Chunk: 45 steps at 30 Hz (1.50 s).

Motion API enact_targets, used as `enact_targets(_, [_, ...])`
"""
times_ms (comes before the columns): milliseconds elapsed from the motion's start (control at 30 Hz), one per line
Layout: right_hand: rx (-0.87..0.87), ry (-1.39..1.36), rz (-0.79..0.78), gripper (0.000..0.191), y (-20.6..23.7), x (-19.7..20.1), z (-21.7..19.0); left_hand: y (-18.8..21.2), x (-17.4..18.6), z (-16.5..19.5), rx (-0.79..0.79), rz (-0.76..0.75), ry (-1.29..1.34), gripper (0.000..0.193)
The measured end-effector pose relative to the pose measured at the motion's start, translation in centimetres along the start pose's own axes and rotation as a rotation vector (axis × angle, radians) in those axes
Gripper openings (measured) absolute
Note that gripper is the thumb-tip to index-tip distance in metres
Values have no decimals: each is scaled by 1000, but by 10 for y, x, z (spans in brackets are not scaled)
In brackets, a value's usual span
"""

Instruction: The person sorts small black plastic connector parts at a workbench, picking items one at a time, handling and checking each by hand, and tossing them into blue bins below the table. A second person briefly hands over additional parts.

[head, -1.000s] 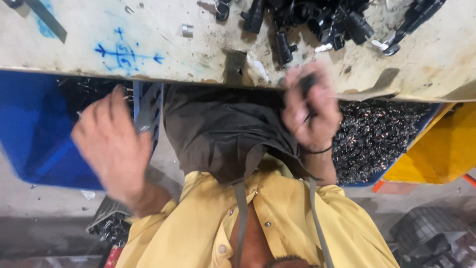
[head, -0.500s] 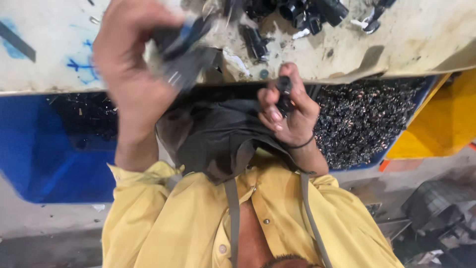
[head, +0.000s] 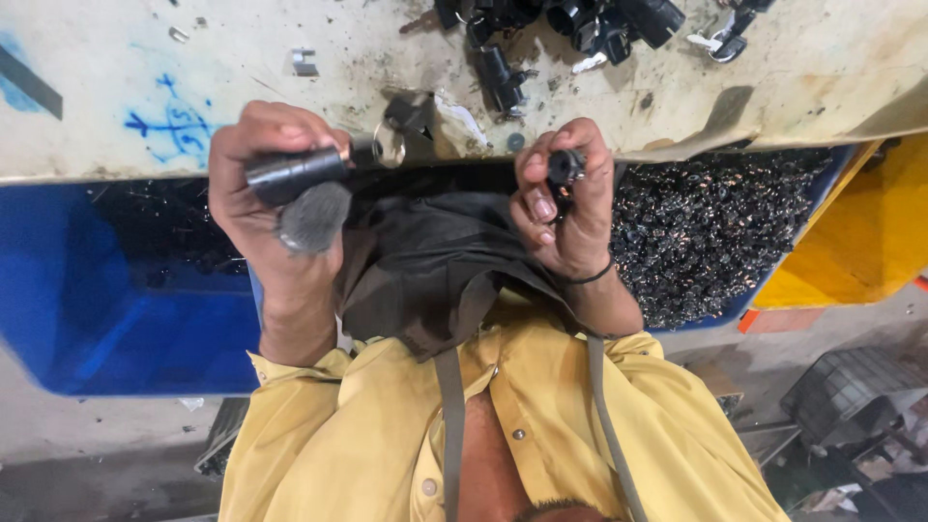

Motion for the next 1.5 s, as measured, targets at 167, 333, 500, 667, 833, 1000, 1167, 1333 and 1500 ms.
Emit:
enact_targets(167, [21,122,62,26,9,3,1,7,-4,-14,-13,-59,-30,33])
enact_targets(333, [105,339,41,29,13,-13,-10,17,-22,-10,-25,-373,-214,36])
enact_targets(500, [724,1067,-271,22,14,-60,-38,27,-50,-17,3,-647,-331,39])
enact_targets(667, [890,1521,-543,15,8,-88,-34,31,-57,-13,-226,-694,-479,80])
enact_targets(833, [514,1440,-638,23,-2,-94,-36,33,-53,-19,-255,-857,-580,112])
enact_targets(1000, [443,1495,-818,21,-6,-92,-20,29,-49,-18,-150,-991,-775,120])
enact_targets(1167, [336,594,-68,14,-14,-38,-22,25,15,55,-25,-560,-1390,83])
enact_targets(1333, [-36,81,175,38,2,1,-26,28,18,70,-180,-450,-1750,65])
enact_targets(1500, [-229,-65,58,38,8,-12,-18,-13,-80,-7,-669,-763,-1231,41])
Point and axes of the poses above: each hand's wrist, its own y-axis away from the middle knuckle, its own x-axis out of the back of the hand, z = x × y, the point moved 5 cm from there along -y, towards the middle knuckle
